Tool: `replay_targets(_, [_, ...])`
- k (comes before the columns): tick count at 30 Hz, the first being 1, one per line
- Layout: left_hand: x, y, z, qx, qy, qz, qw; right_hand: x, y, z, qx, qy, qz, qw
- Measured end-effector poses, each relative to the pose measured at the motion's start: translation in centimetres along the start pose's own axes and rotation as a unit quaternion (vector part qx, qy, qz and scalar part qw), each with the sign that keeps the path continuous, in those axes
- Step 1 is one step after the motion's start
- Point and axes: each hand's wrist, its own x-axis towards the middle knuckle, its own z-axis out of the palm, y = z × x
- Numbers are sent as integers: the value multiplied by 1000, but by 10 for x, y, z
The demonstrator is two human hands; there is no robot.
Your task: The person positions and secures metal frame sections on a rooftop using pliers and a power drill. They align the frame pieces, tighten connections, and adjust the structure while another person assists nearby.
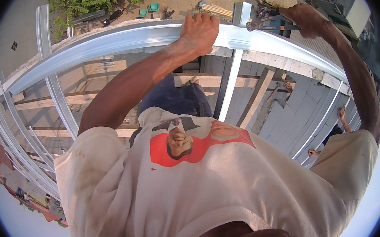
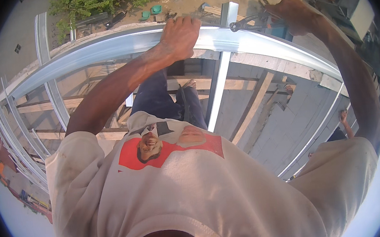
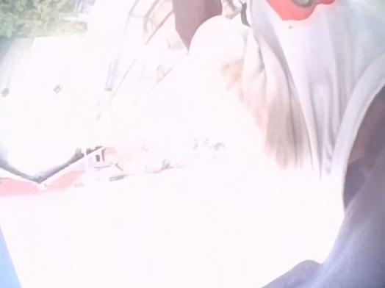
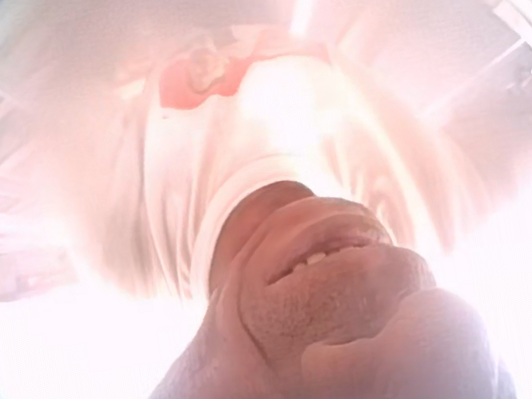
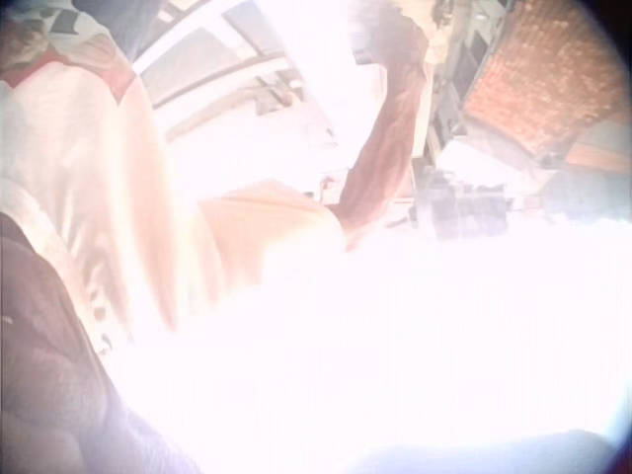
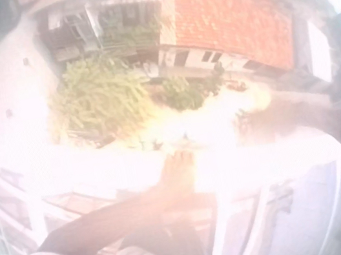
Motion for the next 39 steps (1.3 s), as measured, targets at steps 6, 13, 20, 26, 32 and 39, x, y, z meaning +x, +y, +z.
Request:
replay_targets(6, [0, -6, -4, -16, -28, 11, 999, -39, -61, 31, -4, 98, 117, 988])
replay_targets(13, [-3, 3, -11, 28, -51, -12, 998, -61, -110, 88, -103, 343, 170, 918])
replay_targets(20, [5, -1, 0, 45, -42, -19, 998, -59, -136, 127, -108, 336, 242, 904])
replay_targets(26, [4, -4, 1, 45, -38, -14, 998, -62, -154, 158, -80, 300, 331, 891])
replay_targets(32, [4, 2, -3, 41, -34, -6, 999, -71, -162, 170, -94, 296, 348, 885])
replay_targets(39, [3, -3, 1, 35, -29, -13, 999, -65, -155, 179, -66, 336, 322, 882])
